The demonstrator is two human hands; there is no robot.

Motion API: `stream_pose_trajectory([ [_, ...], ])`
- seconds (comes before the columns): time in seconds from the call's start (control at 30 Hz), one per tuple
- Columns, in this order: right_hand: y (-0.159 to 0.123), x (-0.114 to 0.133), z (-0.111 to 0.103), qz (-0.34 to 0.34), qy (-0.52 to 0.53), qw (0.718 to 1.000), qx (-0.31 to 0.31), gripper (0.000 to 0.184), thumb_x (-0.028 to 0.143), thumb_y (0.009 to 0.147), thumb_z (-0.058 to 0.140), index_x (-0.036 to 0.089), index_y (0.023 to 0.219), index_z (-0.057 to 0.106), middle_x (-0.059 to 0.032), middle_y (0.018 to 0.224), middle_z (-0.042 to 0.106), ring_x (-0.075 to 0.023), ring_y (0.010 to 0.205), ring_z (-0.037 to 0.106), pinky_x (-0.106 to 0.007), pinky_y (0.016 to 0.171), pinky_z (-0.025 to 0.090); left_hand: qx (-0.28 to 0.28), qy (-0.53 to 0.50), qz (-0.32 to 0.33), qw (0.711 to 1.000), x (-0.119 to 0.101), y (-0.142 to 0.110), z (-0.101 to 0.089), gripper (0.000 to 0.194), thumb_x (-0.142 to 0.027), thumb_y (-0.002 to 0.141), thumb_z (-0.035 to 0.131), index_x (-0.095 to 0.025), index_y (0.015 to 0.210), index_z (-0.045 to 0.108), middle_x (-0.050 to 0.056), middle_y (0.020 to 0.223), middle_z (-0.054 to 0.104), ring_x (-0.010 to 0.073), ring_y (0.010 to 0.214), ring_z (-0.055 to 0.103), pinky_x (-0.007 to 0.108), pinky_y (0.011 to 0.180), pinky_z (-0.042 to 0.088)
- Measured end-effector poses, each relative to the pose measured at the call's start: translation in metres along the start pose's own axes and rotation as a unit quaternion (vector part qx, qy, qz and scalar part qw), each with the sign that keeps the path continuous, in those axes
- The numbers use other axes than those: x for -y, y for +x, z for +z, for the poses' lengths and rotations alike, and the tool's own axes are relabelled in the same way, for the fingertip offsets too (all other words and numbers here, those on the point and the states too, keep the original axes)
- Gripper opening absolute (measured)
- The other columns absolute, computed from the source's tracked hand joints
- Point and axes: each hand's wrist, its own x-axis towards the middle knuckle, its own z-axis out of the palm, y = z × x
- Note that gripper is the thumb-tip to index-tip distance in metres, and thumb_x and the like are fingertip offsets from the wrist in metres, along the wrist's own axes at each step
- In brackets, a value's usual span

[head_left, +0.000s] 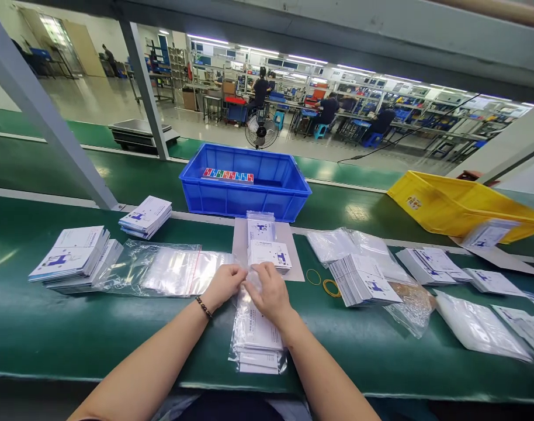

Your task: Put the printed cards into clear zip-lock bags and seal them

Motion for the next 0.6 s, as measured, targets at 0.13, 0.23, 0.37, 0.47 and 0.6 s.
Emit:
stream_pose_trajectory([
  [0.13,-0.001,0.0,-0.005,-0.035,-0.007,0.997,0.075,0.025,0.017,0.082,0.036,0.015,0.083,0.061,-0.0071,0.07,0.055,-0.0174,0.067,0.051,-0.028,0.061,0.04,-0.039,0.007,0.03,0.999,-0.004,-0.001,-0.011,0.032,-0.042,0.077,0.037,-0.017,0.058,0.045,-0.004,0.048,0.04,0.0104,0.045,0.038,0.023,0.045,0.032],
  [0.23,0.003,-0.004,-0.015,-0.014,0.097,0.987,0.126,0.024,0.016,0.083,0.037,0.017,0.084,0.061,-0.0046,0.07,0.058,-0.0149,0.067,0.053,-0.025,0.062,0.041,-0.07,0.115,0.201,0.97,-0.012,-0.007,-0.019,0.021,-0.034,0.077,0.043,-0.017,0.081,0.055,0.004,0.079,0.057,0.0167,0.079,0.05,0.028,0.07,0.04],
  [0.37,0.006,-0.011,-0.04,0.02,0.209,0.947,0.244,0.018,0.02,0.081,0.044,0.018,0.072,0.06,0.0006,0.064,0.058,-0.0116,0.06,0.052,-0.022,0.057,0.039,0.072,0.264,0.262,0.925,-0.021,-0.014,-0.026,0.01,-0.026,0.073,0.05,-0.018,0.073,0.057,0.004,0.073,0.057,0.018,0.08,0.049,0.031,0.077,0.037],
  [0.47,0.008,-0.019,-0.058,0.029,0.227,0.919,0.322,0.014,0.026,0.074,0.055,0.018,0.063,0.059,0.0027,0.057,0.054,-0.0106,0.054,0.048,-0.021,0.05,0.037,0.088,0.291,0.202,0.931,-0.024,-0.013,-0.029,0.015,-0.026,0.072,0.051,-0.018,0.06,0.053,0.002,0.065,0.054,0.0169,0.071,0.048,0.029,0.07,0.037],
  [0.6,0.016,-0.039,-0.063,0.072,0.192,0.955,0.212,0.016,0.031,0.075,0.052,0.019,0.078,0.062,-0.0026,0.081,0.059,-0.0146,0.07,0.053,-0.026,0.063,0.042,0.115,0.237,0.153,0.952,-0.019,-0.009,-0.03,0.016,-0.026,0.073,0.046,-0.017,0.06,0.051,0.0,0.063,0.051,0.0135,0.063,0.045,0.025,0.061,0.036],
])
